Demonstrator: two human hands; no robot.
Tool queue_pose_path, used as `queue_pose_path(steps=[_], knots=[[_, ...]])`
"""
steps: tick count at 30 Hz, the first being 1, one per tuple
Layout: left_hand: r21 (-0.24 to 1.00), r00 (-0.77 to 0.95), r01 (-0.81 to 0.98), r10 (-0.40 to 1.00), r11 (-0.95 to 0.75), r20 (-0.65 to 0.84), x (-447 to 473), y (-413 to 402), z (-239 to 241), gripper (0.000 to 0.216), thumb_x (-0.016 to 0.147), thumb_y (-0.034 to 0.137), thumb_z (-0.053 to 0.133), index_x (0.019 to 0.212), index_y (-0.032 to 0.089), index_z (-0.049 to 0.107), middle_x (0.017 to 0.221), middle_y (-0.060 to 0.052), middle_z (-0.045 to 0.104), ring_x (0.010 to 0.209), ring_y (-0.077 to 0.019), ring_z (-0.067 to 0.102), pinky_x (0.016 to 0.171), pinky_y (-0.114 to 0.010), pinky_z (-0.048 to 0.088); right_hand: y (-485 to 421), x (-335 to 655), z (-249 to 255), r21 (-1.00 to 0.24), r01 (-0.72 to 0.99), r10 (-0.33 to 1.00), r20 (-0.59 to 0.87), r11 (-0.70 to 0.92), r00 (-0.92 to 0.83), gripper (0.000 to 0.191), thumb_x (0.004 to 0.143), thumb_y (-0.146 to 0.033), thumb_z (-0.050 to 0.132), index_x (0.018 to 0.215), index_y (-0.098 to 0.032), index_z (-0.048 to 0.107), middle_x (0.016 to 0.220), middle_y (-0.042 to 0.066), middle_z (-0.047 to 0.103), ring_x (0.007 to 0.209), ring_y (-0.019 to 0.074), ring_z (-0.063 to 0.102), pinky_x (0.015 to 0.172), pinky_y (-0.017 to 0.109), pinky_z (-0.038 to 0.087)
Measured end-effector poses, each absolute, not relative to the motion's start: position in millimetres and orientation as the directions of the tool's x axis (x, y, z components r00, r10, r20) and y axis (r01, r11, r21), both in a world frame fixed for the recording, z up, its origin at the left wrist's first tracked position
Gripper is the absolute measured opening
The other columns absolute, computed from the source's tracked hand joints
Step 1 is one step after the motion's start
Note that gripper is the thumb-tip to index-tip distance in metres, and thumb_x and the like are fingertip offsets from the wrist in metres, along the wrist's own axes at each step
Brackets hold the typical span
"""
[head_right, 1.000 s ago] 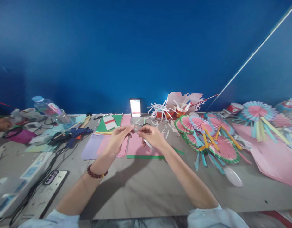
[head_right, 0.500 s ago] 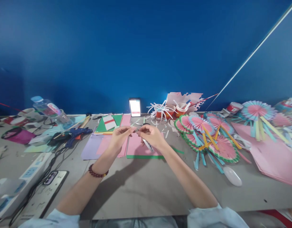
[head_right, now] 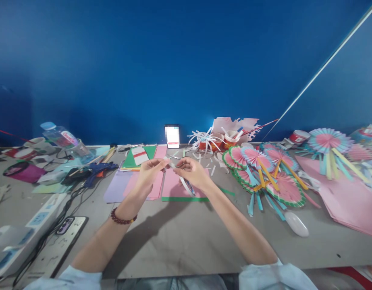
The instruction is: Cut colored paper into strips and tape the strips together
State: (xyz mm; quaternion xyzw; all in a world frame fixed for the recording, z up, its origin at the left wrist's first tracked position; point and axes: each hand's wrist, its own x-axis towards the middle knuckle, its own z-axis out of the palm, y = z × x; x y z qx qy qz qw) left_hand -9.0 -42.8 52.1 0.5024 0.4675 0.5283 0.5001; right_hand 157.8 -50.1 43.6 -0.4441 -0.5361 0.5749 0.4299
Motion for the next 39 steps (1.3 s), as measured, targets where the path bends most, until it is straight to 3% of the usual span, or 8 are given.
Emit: queue_pose_path(steps=[8, 15, 31, 35, 39], knots=[[0.997, 0.028, -0.049, 0.998, -0.056, 0.057, -11.2, -41.4, 50.0, 0.025, 0.067, 0.041, 0.074, 0.056, 0.019, 0.069, 0.060, -0.002, 0.065, 0.061, -0.0133, 0.056, 0.059, -0.026, 0.040, -50.2, 160.7, 43.7, -0.997, 0.059, 0.960, -0.068, -0.054, -0.270, 0.031, 0.071, -0.041, 0.072, 0.087, -0.018, 0.059, 0.069, -0.003, 0.062, 0.047, 0.0122, 0.062, 0.045, 0.024, 0.050], [0.996, 0.046, -0.083, 0.998, -0.029, 0.033, -12.3, -40.6, 50.4, 0.024, 0.066, 0.040, 0.075, 0.058, 0.018, 0.070, 0.060, -0.002, 0.065, 0.061, -0.0129, 0.055, 0.059, -0.025, 0.040, -51.5, 159.0, 47.8, -0.999, 0.027, 0.966, -0.039, -0.033, -0.256, 0.026, 0.071, -0.039, 0.071, 0.080, -0.017, 0.060, 0.067, -0.004, 0.059, 0.049, 0.0103, 0.059, 0.049, 0.023, 0.051], [0.992, 0.087, -0.116, 0.995, -0.040, 0.050, -7.3, -39.9, 46.1, 0.028, 0.066, 0.044, 0.075, 0.065, 0.017, 0.070, 0.068, -0.003, 0.065, 0.067, -0.0138, 0.055, 0.060, -0.024, 0.042, -49.7, 159.5, 42.6, -0.998, 0.069, 0.974, -0.028, -0.013, -0.227, 0.033, 0.069, -0.048, 0.071, 0.078, -0.019, 0.058, 0.059, -0.005, 0.056, 0.048, 0.0120, 0.059, 0.048, 0.025, 0.048], [0.997, 0.165, -0.042, 0.984, -0.066, 0.072, -5.8, -39.6, 45.4, 0.031, 0.066, 0.046, 0.074, 0.061, 0.016, 0.067, 0.062, -0.001, 0.061, 0.060, -0.0111, 0.050, 0.059, -0.024, 0.040, -48.1, 160.4, 40.1, -0.996, 0.086, 0.973, -0.010, 0.010, -0.229, 0.032, 0.071, -0.047, 0.070, 0.079, -0.019, 0.058, 0.061, -0.005, 0.054, 0.049, 0.0116, 0.058, 0.047, 0.024, 0.045], [0.996, 0.108, -0.045, 0.990, -0.081, 0.086, -5.3, -39.8, 44.5, 0.031, 0.064, 0.045, 0.075, 0.057, 0.017, 0.065, 0.056, 0.001, 0.058, 0.057, -0.0109, 0.049, 0.058, -0.025, 0.039, -48.6, 160.0, 38.4, -0.994, 0.107, 0.977, 0.009, 0.032, -0.213, 0.030, 0.072, -0.045, 0.070, 0.079, -0.018, 0.058, 0.068, -0.003, 0.056, 0.052, 0.0101, 0.056, 0.048, 0.023, 0.044]])
